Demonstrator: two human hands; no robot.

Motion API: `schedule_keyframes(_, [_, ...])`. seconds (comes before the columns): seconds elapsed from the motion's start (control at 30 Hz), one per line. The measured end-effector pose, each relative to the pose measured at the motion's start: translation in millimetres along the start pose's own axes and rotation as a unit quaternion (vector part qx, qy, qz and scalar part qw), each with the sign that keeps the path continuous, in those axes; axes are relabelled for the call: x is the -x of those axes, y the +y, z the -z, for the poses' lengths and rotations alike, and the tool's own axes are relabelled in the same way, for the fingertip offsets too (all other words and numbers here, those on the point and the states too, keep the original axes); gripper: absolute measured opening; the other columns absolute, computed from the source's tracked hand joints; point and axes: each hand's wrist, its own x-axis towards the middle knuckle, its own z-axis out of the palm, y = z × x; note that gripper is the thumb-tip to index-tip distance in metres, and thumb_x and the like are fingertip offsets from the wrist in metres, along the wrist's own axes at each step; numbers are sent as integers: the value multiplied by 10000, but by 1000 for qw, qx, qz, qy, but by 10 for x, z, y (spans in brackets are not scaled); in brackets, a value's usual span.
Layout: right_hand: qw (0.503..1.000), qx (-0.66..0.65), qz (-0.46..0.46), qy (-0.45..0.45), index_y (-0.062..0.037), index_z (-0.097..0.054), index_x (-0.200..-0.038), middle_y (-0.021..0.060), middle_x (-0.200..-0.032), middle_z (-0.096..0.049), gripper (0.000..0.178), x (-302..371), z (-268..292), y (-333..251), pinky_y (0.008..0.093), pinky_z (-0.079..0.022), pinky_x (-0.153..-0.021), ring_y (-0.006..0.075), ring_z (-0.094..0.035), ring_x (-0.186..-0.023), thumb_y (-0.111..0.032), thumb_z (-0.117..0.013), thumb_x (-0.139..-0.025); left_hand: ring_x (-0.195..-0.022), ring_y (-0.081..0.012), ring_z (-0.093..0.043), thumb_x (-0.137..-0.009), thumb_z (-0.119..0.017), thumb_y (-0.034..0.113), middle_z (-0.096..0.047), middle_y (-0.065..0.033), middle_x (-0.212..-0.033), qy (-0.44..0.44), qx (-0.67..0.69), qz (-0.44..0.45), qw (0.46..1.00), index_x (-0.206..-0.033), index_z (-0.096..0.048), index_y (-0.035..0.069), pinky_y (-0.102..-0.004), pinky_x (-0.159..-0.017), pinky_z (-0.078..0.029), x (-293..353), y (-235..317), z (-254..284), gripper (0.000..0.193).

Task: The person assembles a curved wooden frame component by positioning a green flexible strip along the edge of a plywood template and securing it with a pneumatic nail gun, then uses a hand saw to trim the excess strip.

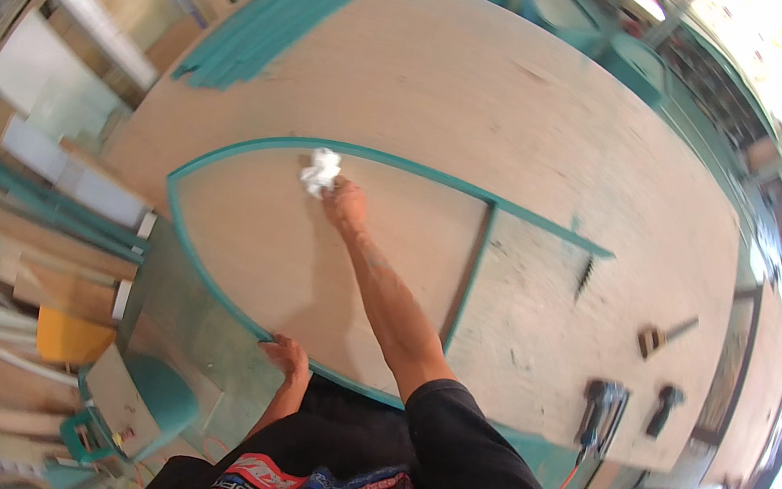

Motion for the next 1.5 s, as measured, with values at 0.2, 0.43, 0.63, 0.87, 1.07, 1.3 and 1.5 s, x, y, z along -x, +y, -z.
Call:
schedule_keyframes(0.2, [979, -201, 29, 6, -21, -734, -1108, 95, -828, -691, 289, 1460, 1153, 171, 369, -511, -689, 191, -597, -731, -274, -680, -978, -1048, -417, -669, -1074, -485, 219, -582, -343, -1213, 23, -44, -57, 997, -1351, -343, -179, -481, -795, -544, -229, -312, 54, 506])
schedule_keyframes(0.43, [900, -217, -113, 361, 21, -671, -1290, 72, -1020, -753, 299, 3982, 3550, 2196, 292, -605, -701, 131, -714, -830, -81, -652, -1009, -956, -351, -680, -1061, -482, 258, -616, -254, -1079, -1, -21, -51, 998, -1230, -430, -128, -466, -754, -536, -355, -472, -96, 424])
schedule_keyframes(0.63, [784, -243, -176, 544, 66, -647, -1287, 93, -1146, -691, 308, 4556, 4576, 2938, 269, -603, -797, 143, -684, -928, -95, -634, -1025, -939, -375, -700, -1054, -467, 198, -647, -323, -1069, 27, 24, -37, 999, -1074, -523, -209, -470, -719, -534, -562, -256, 28, 411])
schedule_keyframes(0.87, [666, -330, -51, 667, 35, -666, -1233, 93, -1116, -702, 255, 4735, 5611, 3621, 288, -607, -769, 175, -709, -937, -82, -654, -1006, -639, -249, -559, -1026, -485, 120, -642, -161, -904, -56, -32, -116, 991, -976, -575, -123, -352, -586, -472, -688, -385, 9, 264])
schedule_keyframes(1.07, [646, -329, -102, 681, -11, -680, -1232, 101, -1062, -728, 305, 4789, 5927, 4543, 321, -595, -768, 220, -721, -930, -201, -680, -994, -730, -264, -572, -957, -525, 108, -652, -160, -859, -35, -23, -126, 991, -871, -614, -125, -434, -640, -452, -1119, -603, 164, 264])
schedule_keyframes(1.3, [763, 162, -470, 414, 1, -733, -1176, 275, -1120, -731, 529, 5573, 5838, 5283, 503, -528, -958, 418, -698, -1087, -439, -639, -897, -917, -326, -686, -979, -576, 202, -693, -226, -946, 7, -46, -89, 995, -1003, -640, -112, -463, -757, -522, -1108, -455, 126, 321])
schedule_keyframes(1.5, [786, 153, -229, 554, 6, -691, -1248, 149, -1005, -754, 371, 5784, 5159, 4502, 369, -551, -823, 251, -710, -919, -259, -654, -990, -1142, -379, -636, -979, -594, 303, -637, -286, -1199, 141, -282, -125, 941, -1257, -580, -120, -525, -978, -503, -282, -10, 163, 506])
